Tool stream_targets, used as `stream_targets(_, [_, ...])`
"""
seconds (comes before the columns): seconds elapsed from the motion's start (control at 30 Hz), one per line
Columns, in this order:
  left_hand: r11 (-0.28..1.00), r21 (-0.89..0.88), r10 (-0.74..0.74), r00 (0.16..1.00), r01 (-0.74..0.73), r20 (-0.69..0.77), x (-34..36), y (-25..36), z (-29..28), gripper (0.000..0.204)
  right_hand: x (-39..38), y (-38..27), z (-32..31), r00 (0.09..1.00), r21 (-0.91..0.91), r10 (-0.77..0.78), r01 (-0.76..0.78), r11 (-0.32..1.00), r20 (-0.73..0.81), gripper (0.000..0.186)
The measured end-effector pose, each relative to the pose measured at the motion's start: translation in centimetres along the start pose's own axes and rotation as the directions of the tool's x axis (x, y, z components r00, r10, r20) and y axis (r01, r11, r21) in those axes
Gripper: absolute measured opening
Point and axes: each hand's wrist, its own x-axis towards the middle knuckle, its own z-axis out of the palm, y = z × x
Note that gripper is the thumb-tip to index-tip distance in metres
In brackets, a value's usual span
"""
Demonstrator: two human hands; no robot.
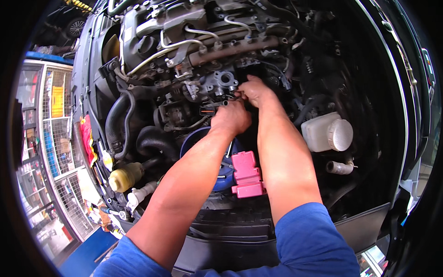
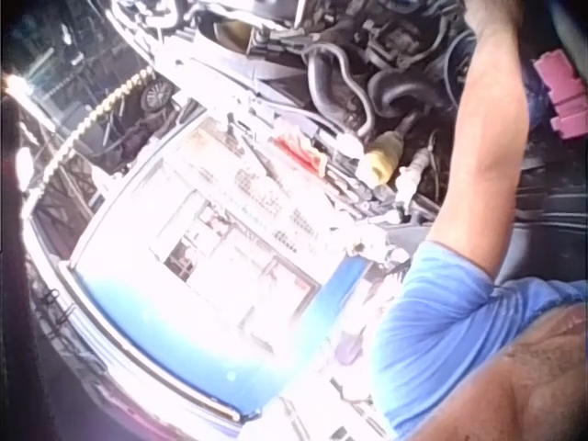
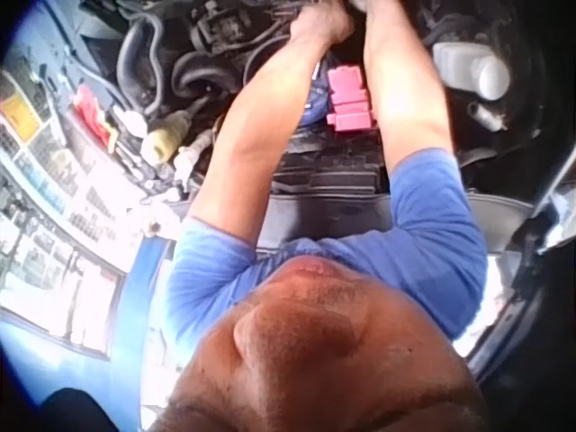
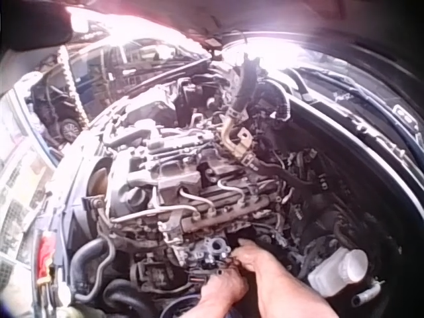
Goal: Loosen and tighten components in an engine bay using a ratchet and socket.
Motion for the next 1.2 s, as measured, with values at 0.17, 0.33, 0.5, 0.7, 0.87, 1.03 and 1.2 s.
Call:
stream_targets(0.17, [0.999,-0.013,-0.045,0.999,0.045,0.008,-0.2,-0.6,-0.4,0.045,-0.5,-0.6,1.6,0.999,-0.147,-0.021,0.014,0.989,-0.046,0.087])
stream_targets(0.33, [1.000,-0.030,0.006,1.000,-0.006,0.002,0.1,-0.4,0.1,0.044,-0.1,-0.4,0.3,1.000,0.040,0.014,-0.014,0.999,0.000,0.084])
stream_targets(0.5, [0.999,-0.034,-0.008,1.000,0.007,-0.012,0.0,-0.8,-0.1,0.044,-0.2,-0.4,1.2,0.999,-0.051,0.013,-0.016,0.999,-0.049,0.086])
stream_targets(0.7, [0.999,-0.043,0.017,1.000,-0.018,-0.024,-0.3,-1.2,-0.3,0.042,-0.9,-0.7,1.7,1.000,0.168,0.007,-0.006,0.986,-0.004,0.090])
stream_targets(0.87, [0.999,-0.030,0.035,0.999,-0.035,0.014,-0.3,-0.6,-0.3,0.042,0.2,-0.3,-0.5,0.999,-0.055,0.000,0.001,0.999,0.034,0.089])
stream_targets(1.03, [1.000,-0.022,0.002,1.000,-0.002,-0.010,-0.6,-0.8,-0.5,0.041,-0.5,-0.7,0.5,1.000,0.041,0.021,-0.021,0.999,-0.001,0.089])
stream_targets(1.2, [0.997,-0.075,0.009,0.997,-0.014,-0.071,-0.1,-1.2,0.0,0.040,-1.0,-0.7,1.8,0.997,0.094,0.023,-0.016,0.995,-0.075,0.083])
